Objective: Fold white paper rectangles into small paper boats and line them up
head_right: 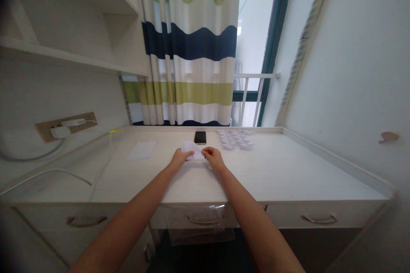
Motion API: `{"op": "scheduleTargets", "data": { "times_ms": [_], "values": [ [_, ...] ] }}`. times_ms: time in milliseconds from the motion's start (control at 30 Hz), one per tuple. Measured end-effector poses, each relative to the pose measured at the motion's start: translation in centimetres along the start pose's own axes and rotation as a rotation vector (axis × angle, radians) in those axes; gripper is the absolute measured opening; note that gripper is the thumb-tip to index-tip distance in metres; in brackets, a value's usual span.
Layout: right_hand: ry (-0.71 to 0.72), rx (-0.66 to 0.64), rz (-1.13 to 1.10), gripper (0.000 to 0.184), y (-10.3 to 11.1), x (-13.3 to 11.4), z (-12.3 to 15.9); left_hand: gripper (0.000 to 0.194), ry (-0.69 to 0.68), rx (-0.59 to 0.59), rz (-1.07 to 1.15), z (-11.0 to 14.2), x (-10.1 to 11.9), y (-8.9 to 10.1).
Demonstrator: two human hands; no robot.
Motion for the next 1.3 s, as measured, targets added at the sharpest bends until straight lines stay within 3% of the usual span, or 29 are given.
{"op": "scheduleTargets", "data": {
  "times_ms": [200, 400, 733, 1000, 1167, 1300],
  "values": [
    [-0.007, 0.011, -0.026, 0.025, 0.1, 0.4, -0.2, 0.031, 0.019, -0.052, -0.013, 0.4, 0.4, -0.3],
    [-0.013, 0.011, -0.034, 0.026, 0.1, 0.5, -0.2, 0.030, -0.051, -0.151, -0.159, 0.9, 1.0, -0.6],
    [-0.031, -0.010, -0.084, 0.028, 0.0, -0.1, 0.1, 0.027, -0.103, -0.260, -0.139, 1.0, 0.6, -1.1],
    [-0.077, -0.012, -0.141, 0.028, -0.1, -0.3, 0.3, 0.027, -0.086, -0.277, -0.139, 1.2, 0.7, -1.2],
    [-0.087, 0.026, -0.166, 0.026, 0.1, 0.0, 0.2, 0.032, -0.029, -0.322, -0.010, 1.3, 0.4, -1.5],
    [-0.086, 0.022, -0.168, 0.026, 0.1, 0.3, 0.0, 0.029, -0.151, -0.265, -0.050, 1.0, 0.6, -1.2]
  ]
}}
Point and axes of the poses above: each hand's wrist, its own z-axis away from the middle knuckle, its own y-axis out of the back of the hand, x = y × z, the point moved 3 cm from there along -z, towards the middle knuckle, and after that the axes turned 9 degrees about -y, right-handed, at the moved point
